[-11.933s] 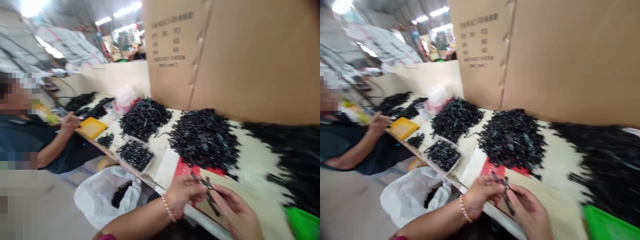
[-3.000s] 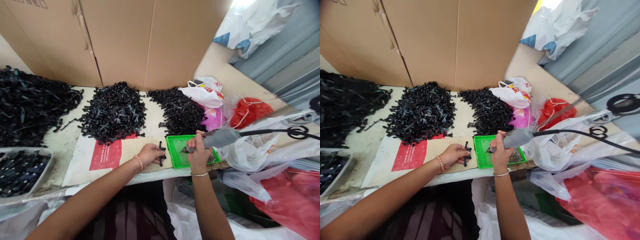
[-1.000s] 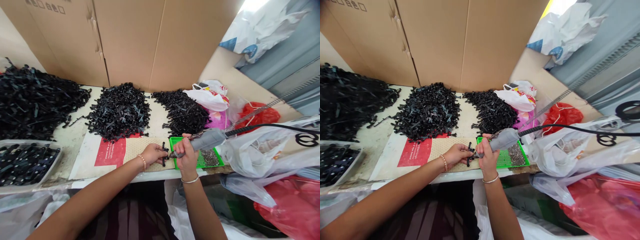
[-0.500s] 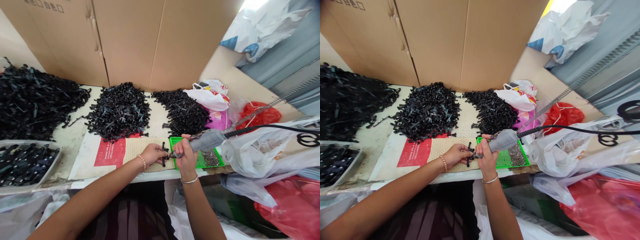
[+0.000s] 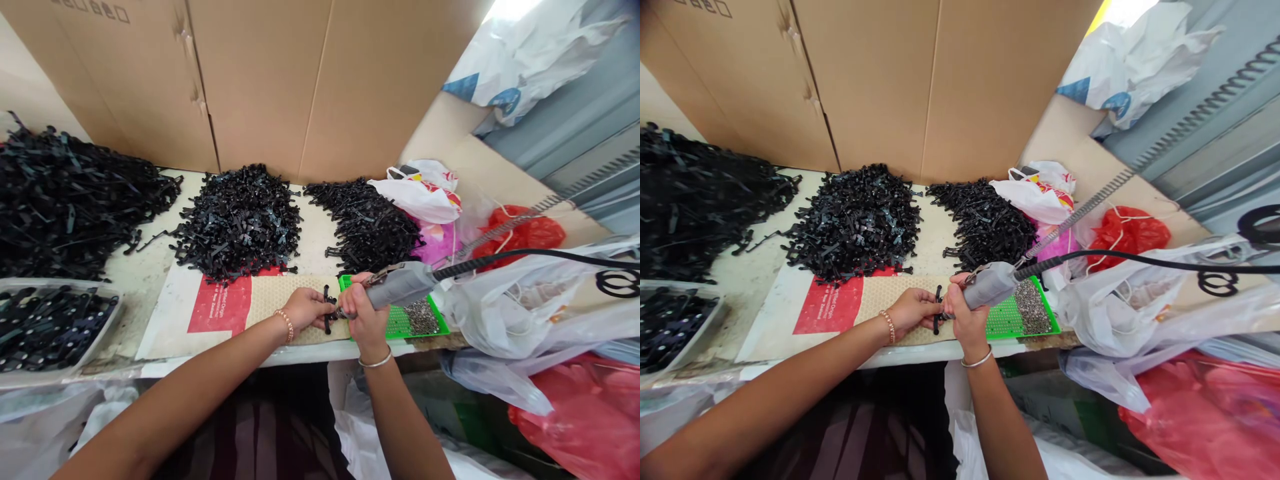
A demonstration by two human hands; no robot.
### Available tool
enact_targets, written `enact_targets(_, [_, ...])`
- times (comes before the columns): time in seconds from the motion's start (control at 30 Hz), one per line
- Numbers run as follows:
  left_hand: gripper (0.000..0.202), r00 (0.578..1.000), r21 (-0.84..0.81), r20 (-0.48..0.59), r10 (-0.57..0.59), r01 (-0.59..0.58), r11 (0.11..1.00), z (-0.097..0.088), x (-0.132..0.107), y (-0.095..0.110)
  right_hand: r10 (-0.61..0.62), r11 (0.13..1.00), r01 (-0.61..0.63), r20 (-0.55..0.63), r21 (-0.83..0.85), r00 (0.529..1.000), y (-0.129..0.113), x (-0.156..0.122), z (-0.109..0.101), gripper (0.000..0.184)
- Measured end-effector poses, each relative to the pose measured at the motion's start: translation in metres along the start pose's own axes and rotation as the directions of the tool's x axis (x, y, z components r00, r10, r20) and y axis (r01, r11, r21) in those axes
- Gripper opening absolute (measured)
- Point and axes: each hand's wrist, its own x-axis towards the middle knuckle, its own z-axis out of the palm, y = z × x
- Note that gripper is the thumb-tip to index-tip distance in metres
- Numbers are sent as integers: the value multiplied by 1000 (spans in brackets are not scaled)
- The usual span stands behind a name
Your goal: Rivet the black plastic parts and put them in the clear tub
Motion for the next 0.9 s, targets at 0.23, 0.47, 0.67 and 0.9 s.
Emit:
enact_targets(0.23, [31, 1000, -11, -3, 0, -1, 1000, 1, -1, 2, 40, 999, -46, 198, 26, 979, 1, 10, -3, 19])
enact_targets(0.47, [28, 1000, -19, -8, -29, 29, 999, 1, -3, 6, 74, 997, -76, 192, 5, 979, -4, 9, -3, 24])
enact_targets(0.67, [19, 997, -75, 11, -80, 81, 994, -2, -4, 8, -189, 981, 172, -249, -88, 950, -26, 30, -30, 30])
enact_targets(0.9, [20, 995, -82, 71, -72, 78, 994, -8, -6, 9, -89, 993, 55, -377, -102, 922, -4, 50, -54, 40])
